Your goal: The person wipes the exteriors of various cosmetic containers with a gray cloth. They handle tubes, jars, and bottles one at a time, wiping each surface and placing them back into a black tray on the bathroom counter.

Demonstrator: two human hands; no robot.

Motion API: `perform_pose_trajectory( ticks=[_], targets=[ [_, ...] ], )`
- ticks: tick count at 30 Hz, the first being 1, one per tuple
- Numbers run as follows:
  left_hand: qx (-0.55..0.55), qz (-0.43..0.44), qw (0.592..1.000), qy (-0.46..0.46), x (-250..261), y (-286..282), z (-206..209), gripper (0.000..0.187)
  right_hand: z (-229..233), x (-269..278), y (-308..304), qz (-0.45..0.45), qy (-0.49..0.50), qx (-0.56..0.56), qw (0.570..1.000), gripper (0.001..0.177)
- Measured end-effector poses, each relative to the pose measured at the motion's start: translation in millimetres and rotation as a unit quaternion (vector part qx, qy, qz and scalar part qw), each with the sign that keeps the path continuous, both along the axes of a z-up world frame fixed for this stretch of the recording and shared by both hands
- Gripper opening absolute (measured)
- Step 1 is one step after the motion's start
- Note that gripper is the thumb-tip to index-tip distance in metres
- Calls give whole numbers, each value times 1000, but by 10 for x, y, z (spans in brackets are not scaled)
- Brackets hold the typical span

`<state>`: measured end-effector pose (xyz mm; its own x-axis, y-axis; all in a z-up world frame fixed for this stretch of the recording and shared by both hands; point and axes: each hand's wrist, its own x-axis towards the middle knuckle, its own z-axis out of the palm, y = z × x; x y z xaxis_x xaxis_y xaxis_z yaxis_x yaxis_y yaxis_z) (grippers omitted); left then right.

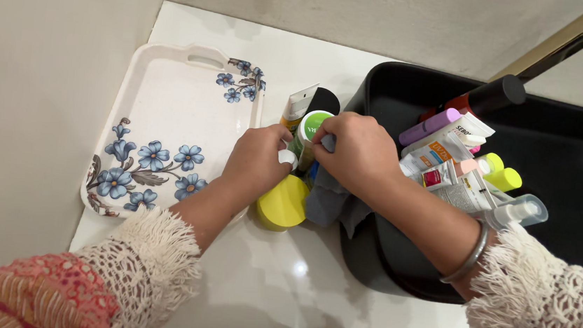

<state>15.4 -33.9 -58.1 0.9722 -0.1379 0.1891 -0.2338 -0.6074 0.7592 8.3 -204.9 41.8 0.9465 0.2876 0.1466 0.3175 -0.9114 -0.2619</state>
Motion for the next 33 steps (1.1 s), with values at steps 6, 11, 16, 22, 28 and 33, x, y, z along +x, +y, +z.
perform_pose_trajectory(
  ticks=[6,11,16,22,28,33],
  targets=[
    [32,-12,998,57,88,13,-15,43,26,-10,-10,-14,40,-5,999,16],
    [71,-29,995,61,111,4,46,45,66,-109,-61,-2,21,47,999,23],
    [78,-18,995,54,165,26,234,49,238,-249,-318,-30,67,200,977,28],
    [58,75,994,-58,172,-380,934,33,561,-782,-980,-200,281,466,815,22],
    [41,-36,981,-188,-173,-1687,1312,42,638,-1271,-1940,-260,337,444,788,21],
    [124,-104,978,-134,-597,-2667,1331,66,568,-1589,-2760,-279,288,347,848,21]
  ],
)
